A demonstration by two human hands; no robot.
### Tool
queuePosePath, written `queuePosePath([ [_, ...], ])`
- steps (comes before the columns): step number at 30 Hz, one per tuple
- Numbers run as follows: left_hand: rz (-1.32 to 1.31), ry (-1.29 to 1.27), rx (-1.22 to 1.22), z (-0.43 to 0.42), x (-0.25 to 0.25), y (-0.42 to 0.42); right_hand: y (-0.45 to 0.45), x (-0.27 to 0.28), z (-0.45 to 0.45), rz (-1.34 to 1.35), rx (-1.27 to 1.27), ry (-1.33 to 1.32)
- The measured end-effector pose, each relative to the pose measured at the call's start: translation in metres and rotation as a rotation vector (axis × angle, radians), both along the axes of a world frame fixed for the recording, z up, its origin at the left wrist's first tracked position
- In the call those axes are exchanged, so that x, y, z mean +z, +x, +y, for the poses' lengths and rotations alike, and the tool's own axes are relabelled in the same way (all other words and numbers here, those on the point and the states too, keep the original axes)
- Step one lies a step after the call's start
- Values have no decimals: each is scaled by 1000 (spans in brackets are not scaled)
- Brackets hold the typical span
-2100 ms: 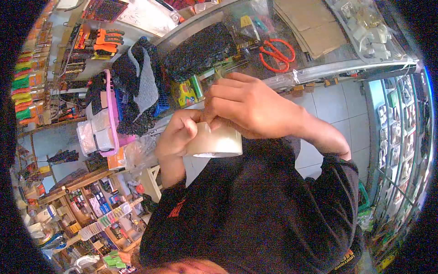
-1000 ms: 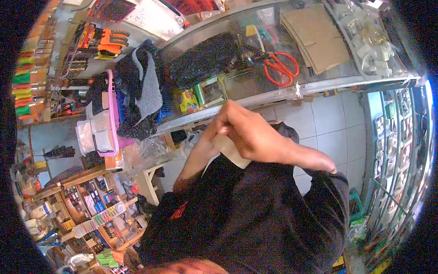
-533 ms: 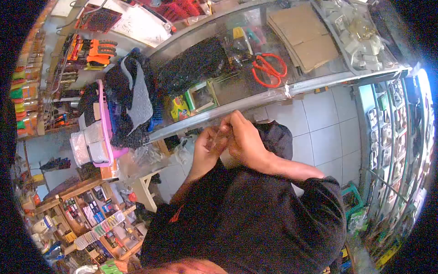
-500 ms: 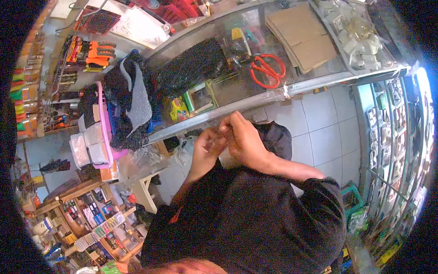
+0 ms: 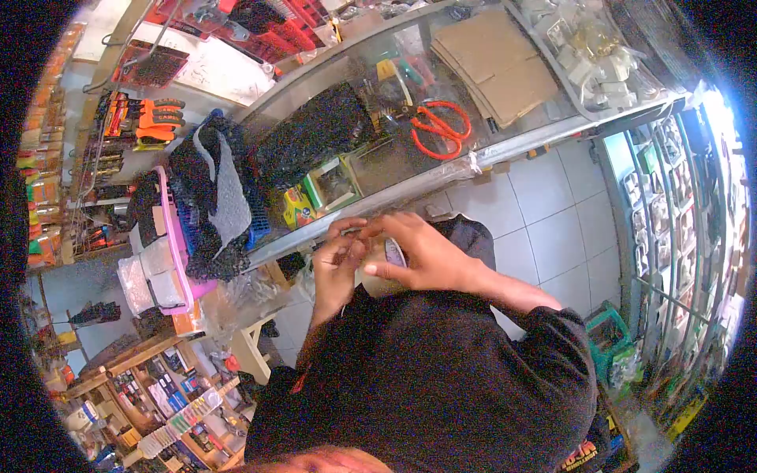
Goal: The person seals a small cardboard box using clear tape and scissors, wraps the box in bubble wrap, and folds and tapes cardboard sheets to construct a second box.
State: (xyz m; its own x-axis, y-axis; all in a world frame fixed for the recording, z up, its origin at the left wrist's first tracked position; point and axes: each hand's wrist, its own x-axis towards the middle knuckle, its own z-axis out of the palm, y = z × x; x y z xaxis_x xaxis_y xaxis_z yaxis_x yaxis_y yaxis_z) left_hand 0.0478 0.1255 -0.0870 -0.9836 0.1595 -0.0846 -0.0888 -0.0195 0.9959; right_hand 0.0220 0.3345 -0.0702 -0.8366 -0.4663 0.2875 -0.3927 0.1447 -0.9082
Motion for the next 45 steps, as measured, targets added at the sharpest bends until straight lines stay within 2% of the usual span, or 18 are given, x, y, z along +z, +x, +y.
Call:
queuePosePath([
  [4, 90, -157, 17, 0, -2, 4, 10, -12, -8, -310, -58, -106],
  [7, 271, -411, 108, 5, 6, 5, 9, -10, -9, -260, -68, -3],
  [8, 390, -488, 88, 4, 10, 2, 9, -5, -7, -281, -61, -40],
  [9, 386, -515, 79, 4, 13, 3, 11, -5, -8, -355, -94, -76],
  [11, 377, -572, 69, 5, 18, 9, 9, -2, -6, -310, -51, -35],
  [12, 444, -556, 80, 6, 17, 8, 8, -4, -7, -260, -23, -70],
  [19, 430, -586, 148, 10, 18, 17, 12, -13, -4, -172, -9, -48],
  [20, 490, -597, 189, 14, 20, 17, 12, -13, -3, -151, -29, -61],
  [26, 509, -632, 93, 16, 19, 9, 18, -13, 2, -223, -27, -18],
  [32, 134, -455, -19, 11, 33, 3, 19, -5, 7, -324, 20, -67],
  [35, 178, -305, -45, 8, 20, 4, 20, -15, 7, -310, 9, -58],
  [39, 226, -229, -18, 19, 15, 4, 18, -6, 13, -367, 5, -53],
  [40, 344, -395, -23, 22, 27, 2, 18, -4, 15, -409, 12, -23],
  [45, 227, -252, -110, 15, 17, -7, 20, -12, 16, -434, 18, -71],
])
